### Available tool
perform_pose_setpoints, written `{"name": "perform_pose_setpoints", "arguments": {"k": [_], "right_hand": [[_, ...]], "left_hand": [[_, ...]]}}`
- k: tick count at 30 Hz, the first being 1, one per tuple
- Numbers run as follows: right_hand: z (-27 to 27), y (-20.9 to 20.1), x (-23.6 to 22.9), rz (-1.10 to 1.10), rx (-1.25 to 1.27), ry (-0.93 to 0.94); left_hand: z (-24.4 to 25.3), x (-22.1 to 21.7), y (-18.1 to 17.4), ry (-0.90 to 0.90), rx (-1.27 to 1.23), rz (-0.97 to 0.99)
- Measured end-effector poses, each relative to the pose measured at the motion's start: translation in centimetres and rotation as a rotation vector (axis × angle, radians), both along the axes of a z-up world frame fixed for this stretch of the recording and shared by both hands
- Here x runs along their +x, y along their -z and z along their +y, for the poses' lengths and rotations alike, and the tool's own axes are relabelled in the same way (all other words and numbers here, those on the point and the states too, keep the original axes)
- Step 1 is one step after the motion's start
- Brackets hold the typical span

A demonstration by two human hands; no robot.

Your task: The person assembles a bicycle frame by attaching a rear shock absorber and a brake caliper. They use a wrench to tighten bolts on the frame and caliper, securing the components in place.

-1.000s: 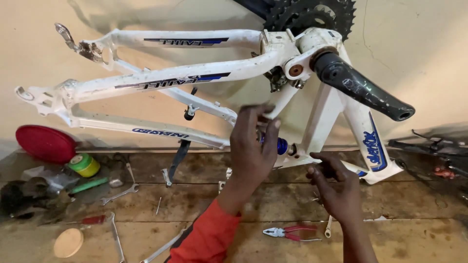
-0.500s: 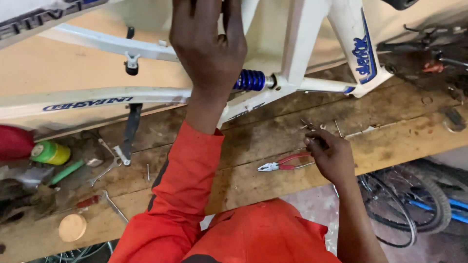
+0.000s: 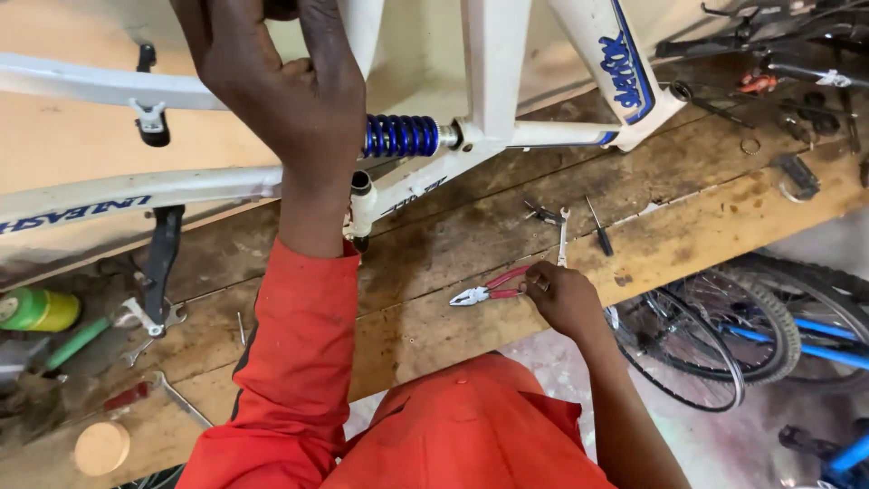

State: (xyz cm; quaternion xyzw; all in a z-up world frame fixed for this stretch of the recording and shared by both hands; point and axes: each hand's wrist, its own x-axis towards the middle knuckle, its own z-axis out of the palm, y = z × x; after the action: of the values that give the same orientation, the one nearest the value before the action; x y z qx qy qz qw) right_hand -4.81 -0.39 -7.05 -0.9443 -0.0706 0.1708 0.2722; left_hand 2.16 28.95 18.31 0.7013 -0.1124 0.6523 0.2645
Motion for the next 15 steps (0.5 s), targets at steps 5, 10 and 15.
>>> {"name": "perform_pose_setpoints", "arguments": {"k": [5,10,15], "right_hand": [[0.8,-1.6,2.0,-0.111,0.015,-0.056],[4.5,-7.9,4.4,-0.339,0.263,-0.034],[10.1,-19.2,5.7,-0.959,0.536,-0.191]], "left_hand": [[-0.2,-0.4,-0.5,-0.032,0.011,0.022],[-0.3,-0.5,-0.8,0.188,-0.160,0.120],[0.5,1.7,1.7,0.526,-0.437,0.121]]}}
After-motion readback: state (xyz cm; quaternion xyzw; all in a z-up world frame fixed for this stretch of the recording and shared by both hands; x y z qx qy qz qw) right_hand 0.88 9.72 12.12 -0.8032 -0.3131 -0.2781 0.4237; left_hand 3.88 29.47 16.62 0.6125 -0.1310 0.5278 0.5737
